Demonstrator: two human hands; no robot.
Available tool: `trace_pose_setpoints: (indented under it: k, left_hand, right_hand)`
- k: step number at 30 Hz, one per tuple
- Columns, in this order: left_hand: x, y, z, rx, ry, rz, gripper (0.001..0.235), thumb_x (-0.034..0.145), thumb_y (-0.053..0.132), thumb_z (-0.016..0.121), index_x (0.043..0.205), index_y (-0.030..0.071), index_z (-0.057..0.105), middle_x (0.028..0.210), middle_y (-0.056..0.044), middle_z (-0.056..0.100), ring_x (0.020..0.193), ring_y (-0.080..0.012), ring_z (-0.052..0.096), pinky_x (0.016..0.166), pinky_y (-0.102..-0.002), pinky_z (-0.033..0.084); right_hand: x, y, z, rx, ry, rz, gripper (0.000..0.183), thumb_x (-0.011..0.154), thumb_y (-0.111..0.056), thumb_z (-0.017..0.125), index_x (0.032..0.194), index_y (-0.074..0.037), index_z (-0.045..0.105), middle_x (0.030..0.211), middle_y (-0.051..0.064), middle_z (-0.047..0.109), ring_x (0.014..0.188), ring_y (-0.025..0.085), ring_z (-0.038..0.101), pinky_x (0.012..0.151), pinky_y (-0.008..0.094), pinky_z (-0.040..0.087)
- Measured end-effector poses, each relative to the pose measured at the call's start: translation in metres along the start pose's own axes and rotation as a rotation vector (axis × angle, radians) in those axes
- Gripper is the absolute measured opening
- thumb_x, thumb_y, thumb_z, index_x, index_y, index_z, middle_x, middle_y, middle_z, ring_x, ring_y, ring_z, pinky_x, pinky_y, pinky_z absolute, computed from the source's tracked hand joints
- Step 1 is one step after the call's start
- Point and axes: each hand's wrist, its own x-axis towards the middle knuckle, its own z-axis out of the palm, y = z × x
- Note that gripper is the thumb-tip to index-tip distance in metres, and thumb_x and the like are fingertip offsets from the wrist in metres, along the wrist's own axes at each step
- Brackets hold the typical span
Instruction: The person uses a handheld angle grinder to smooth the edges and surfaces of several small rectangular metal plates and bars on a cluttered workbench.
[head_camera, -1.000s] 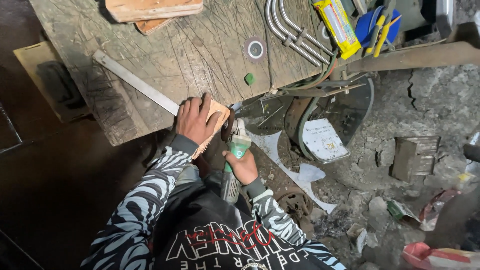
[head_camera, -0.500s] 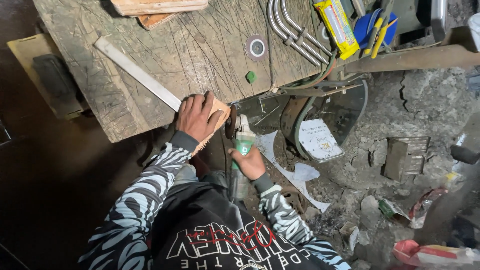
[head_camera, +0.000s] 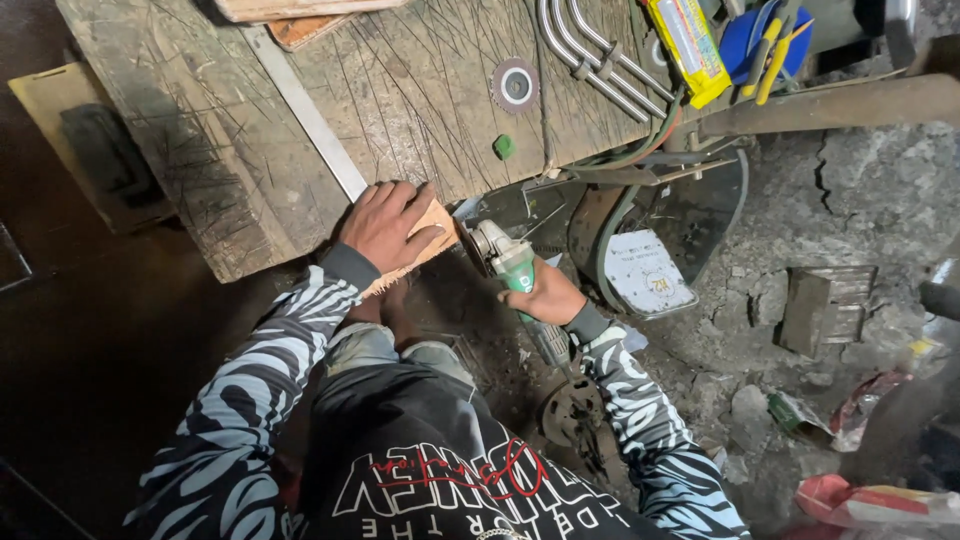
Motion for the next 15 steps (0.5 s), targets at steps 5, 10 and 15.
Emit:
trace_pose_setpoints:
  k: [5, 10, 15]
  left_hand:
    - [-0.001, 0.005, 0.006, -0.003, 0.056, -0.035, 0.060, 0.107, 0.050, 0.073, 0.142, 0.001, 0.075, 0.106, -0.014, 0.058, 0.088, -0.0352, 0.061, 0.078, -0.046, 0.047]
    - [-0.006, 0.010, 0.012, 0.041, 0.087, -0.098, 0.062, 0.106, 0.053, 0.075, 0.142, 0.003, 0.075, 0.106, -0.013, 0.058, 0.086, -0.0341, 0.060, 0.077, -0.046, 0.046]
    - [0.000, 0.024, 0.009, 0.110, 0.178, -0.168, 0.063, 0.110, 0.054, 0.073, 0.141, -0.001, 0.074, 0.107, -0.015, 0.059, 0.083, -0.0360, 0.062, 0.073, -0.045, 0.046]
  right_hand:
    - [0.012, 0.030, 0.036, 0.079, 0.132, 0.081, 0.049, 0.094, -0.026, 0.080, 0.128, 0.003, 0.058, 0.103, 0.027, 0.079, 0.095, 0.043, 0.081, 0.087, 0.065, 0.066]
    - [0.010, 0.064, 0.077, 0.205, 0.199, 0.124, 0.044, 0.102, -0.028, 0.076, 0.127, 0.006, 0.062, 0.099, 0.026, 0.080, 0.090, 0.044, 0.080, 0.082, 0.065, 0.067]
    - [0.009, 0.033, 0.112, 0.345, 0.378, 0.193, 0.047, 0.097, -0.031, 0.086, 0.126, -0.001, 0.065, 0.105, 0.021, 0.081, 0.099, 0.037, 0.080, 0.091, 0.060, 0.065]
